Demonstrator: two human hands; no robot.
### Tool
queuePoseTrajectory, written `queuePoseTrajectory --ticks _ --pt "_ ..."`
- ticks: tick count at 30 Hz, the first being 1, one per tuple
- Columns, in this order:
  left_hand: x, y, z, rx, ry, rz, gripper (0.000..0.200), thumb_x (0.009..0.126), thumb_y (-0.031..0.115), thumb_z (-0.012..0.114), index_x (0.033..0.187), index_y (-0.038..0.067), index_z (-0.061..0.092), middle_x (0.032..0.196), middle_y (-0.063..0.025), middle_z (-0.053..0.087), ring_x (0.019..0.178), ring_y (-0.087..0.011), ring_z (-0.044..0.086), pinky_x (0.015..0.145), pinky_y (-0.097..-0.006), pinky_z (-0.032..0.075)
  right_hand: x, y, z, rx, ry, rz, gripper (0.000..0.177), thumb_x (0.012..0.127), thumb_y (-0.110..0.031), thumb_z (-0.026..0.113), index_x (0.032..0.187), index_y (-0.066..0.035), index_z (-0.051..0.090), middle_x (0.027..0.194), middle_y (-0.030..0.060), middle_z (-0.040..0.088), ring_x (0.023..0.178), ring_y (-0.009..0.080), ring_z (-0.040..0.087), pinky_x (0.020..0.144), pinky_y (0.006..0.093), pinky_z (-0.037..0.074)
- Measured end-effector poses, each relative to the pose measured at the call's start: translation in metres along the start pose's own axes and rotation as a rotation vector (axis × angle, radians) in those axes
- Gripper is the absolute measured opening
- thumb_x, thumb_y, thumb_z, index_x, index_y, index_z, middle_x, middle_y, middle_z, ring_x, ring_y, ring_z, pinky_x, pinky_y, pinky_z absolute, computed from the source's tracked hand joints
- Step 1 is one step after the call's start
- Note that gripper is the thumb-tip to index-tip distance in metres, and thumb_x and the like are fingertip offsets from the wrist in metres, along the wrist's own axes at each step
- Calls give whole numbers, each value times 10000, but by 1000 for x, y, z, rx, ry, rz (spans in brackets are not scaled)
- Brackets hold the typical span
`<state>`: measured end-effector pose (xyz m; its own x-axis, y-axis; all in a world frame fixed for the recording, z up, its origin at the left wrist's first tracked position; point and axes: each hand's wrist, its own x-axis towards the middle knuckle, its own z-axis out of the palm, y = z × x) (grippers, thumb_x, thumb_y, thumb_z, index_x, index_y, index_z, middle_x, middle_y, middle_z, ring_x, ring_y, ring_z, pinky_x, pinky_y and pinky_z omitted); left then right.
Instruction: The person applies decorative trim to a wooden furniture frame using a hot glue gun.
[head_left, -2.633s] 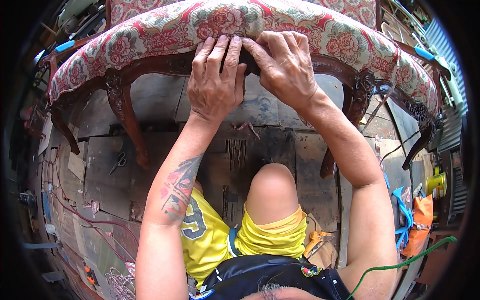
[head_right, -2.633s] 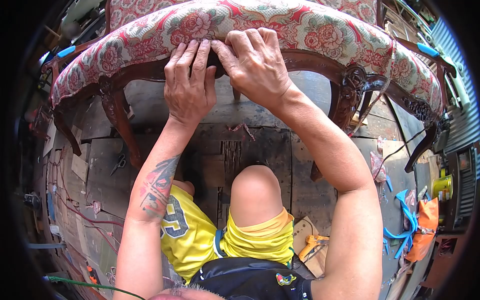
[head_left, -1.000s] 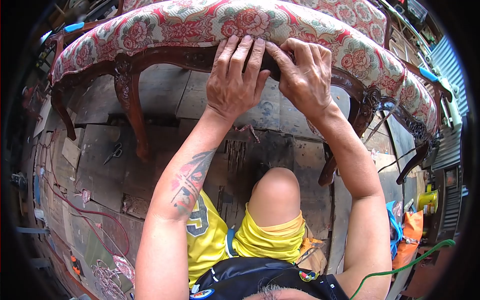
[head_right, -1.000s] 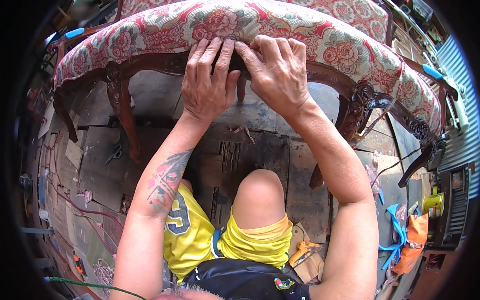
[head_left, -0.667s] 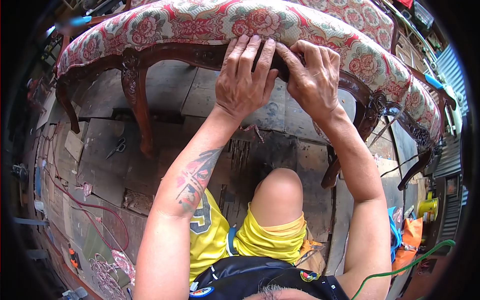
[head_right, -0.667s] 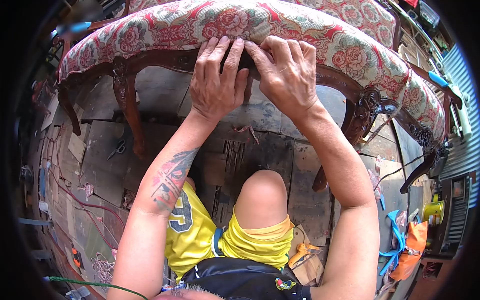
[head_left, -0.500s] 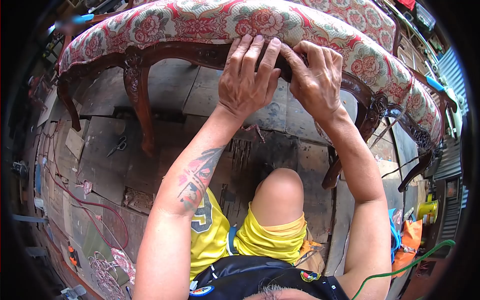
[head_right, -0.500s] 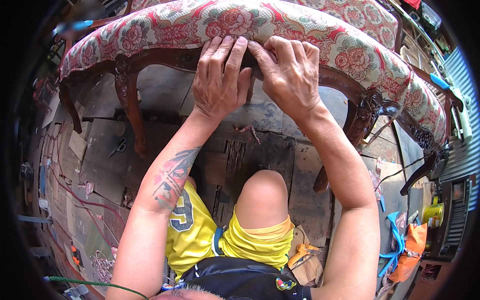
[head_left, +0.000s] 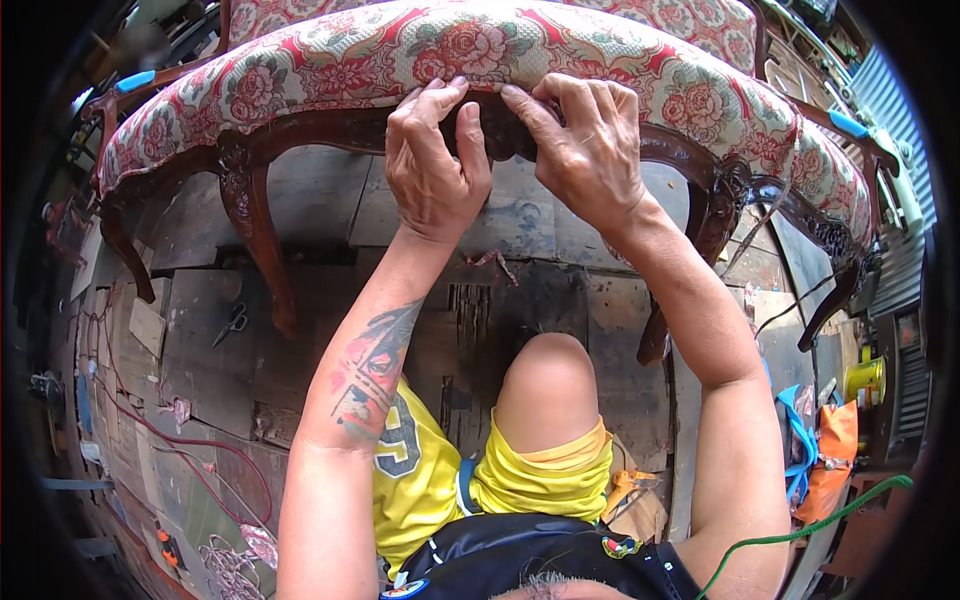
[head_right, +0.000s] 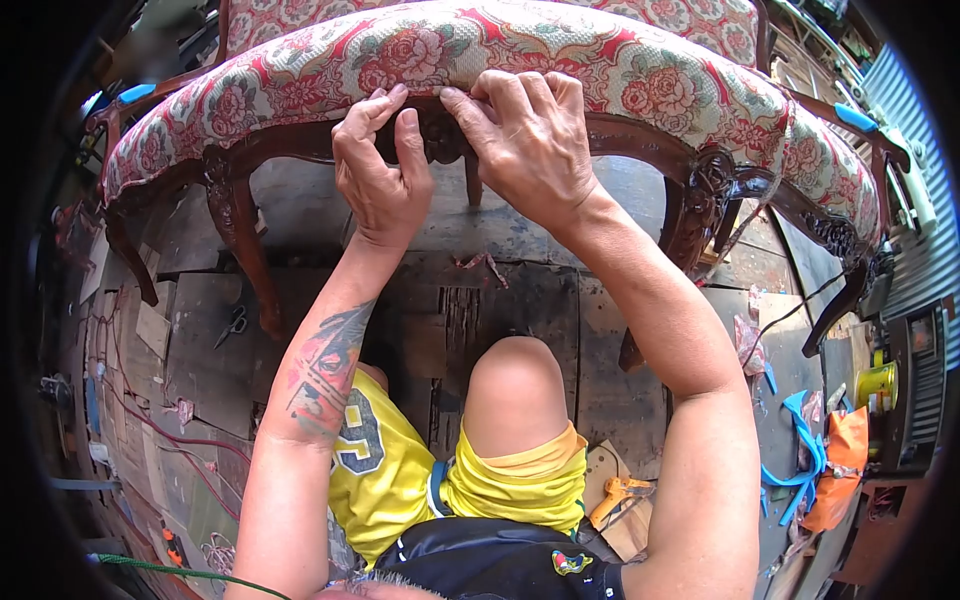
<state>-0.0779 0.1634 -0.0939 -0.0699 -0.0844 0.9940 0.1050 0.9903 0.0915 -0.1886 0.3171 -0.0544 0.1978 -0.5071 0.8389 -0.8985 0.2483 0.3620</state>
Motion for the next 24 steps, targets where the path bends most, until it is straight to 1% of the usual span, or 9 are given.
queuePoseTrajectory --ticks 2,3,5,11,14,15,17,24 --pt "2 4 2 48 43 -51 290 1003 74 756 1224 9 580 1128 -125 766 1097 -316 699 978 -442 536 -1 0 0 0 -6 -3 450 845 -136 755 1293 -161 792 1080 -2 644 1015 204 630 901 445 428" --pt "3 5 3 46 42 -50 290 1003 74 756 1224 9 580 1128 -125 766 1097 -316 699 978 -442 536 -1 0 1 0 -6 0 451 847 -137 754 1295 -158 790 1081 -3 644 1018 201 631 903 446 427" --pt "6 7 5 39 77 -45 311 986 81 789 1212 16 585 1098 -109 762 1039 -285 687 938 -427 526 -1 0 0 -2 -6 3 451 848 -138 753 1298 -155 789 1083 -4 645 1020 199 631 904 448 427" --pt "9 5 7 119 83 -48 314 972 71 808 1198 29 594 1079 -87 766 988 -257 682 929 -402 510 -2 1 2 7 -6 0 460 851 -143 752 1309 -154 785 1090 -1 645 1032 195 633 911 446 424" --pt "8 5 9 105 103 -67 317 974 70 808 1203 31 592 1053 -83 776 956 -246 685 923 -393 501 -3 1 2 10 -11 0 464 853 -150 751 1316 -153 783 1100 4 645 1039 199 634 921 448 426" --pt "7 5 9 103 103 -65 317 974 70 808 1203 31 592 1053 -83 776 956 -246 685 923 -393 501 -3 1 2 8 -14 1 466 853 -158 751 1319 -155 782 1103 6 645 1042 201 635 926 451 427" --pt "6 8 8 23 80 -174 396 966 114 842 1255 18 587 1103 -93 753 1072 -285 719 1004 -416 543 -3 0 1 6 -18 4 468 854 -165 751 1322 -156 781 1107 8 645 1045 204 635 931 453 428" --pt "8 12 10 94 82 -148 393 967 100 834 1260 20 585 1113 -99 764 1104 -299 709 1022 -441 537 -4 -1 1 5 -26 12 475 860 -172 750 1334 -159 777 1122 11 643 1071 211 634 943 464 428"
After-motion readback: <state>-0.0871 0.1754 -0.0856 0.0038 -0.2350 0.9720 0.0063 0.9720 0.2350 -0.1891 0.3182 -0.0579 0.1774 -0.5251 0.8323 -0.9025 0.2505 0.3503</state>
